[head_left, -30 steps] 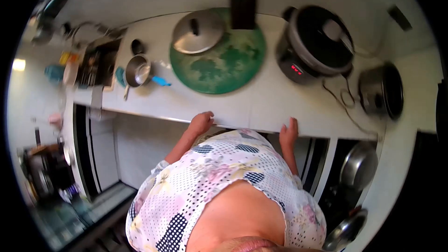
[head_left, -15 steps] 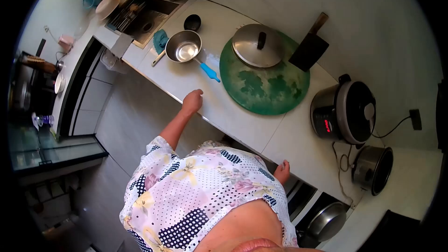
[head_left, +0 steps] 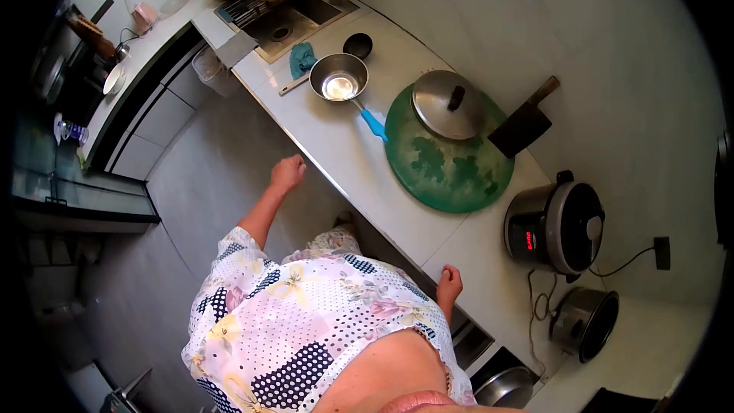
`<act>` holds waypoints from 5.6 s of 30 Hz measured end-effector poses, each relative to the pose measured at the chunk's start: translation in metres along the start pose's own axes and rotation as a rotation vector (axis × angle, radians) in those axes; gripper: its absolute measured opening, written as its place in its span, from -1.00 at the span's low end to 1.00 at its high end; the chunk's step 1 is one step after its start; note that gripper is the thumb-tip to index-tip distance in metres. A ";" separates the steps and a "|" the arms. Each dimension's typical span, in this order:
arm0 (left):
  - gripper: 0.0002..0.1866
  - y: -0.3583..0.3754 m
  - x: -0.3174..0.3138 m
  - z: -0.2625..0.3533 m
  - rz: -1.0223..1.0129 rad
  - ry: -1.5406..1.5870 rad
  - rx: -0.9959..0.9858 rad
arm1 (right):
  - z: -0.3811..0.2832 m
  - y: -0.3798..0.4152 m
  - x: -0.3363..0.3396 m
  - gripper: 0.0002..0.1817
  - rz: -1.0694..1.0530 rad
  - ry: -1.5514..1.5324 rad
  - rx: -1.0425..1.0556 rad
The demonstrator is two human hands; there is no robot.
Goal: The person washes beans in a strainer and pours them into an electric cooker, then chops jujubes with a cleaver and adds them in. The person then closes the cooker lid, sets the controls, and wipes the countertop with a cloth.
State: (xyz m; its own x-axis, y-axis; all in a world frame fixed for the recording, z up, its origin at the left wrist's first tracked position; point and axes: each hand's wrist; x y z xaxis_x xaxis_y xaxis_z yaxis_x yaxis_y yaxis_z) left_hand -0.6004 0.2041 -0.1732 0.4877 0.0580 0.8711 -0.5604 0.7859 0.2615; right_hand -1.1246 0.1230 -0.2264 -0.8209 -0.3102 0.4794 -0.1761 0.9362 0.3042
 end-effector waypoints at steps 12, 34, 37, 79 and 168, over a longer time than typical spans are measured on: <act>-0.67 -0.271 0.083 -0.062 0.200 0.052 -0.133 | -0.001 0.031 -0.126 -0.83 0.194 -0.173 -0.119; -0.69 -0.294 0.217 0.057 0.381 0.507 -0.619 | -0.191 0.008 -0.175 -0.80 0.109 -0.104 0.030; -0.69 -0.206 0.203 0.123 0.201 0.604 -0.846 | -0.225 -0.016 -0.155 -0.72 0.031 -0.398 0.196; -0.71 0.171 -0.055 0.287 -0.863 -0.009 -0.776 | -0.003 -0.149 0.038 -0.56 0.274 0.569 0.211; -0.61 0.086 -0.286 0.239 -0.855 -0.214 -0.863 | 0.243 0.037 0.455 -0.33 1.131 0.072 -0.828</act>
State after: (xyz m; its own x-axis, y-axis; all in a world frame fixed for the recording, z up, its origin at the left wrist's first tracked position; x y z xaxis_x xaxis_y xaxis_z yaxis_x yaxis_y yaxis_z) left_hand -0.9480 0.1081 -0.3003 0.3152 -0.7124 0.6270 0.5499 0.6756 0.4911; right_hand -1.6367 0.0567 -0.1974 -0.2675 0.5047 0.8208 0.9405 0.3222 0.1084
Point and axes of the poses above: each hand's wrist, its own y-axis away from the middle knuckle, its own x-axis out of the back of the hand, z = x × y, and after that the axes turned 13 degrees about -z, right-handed
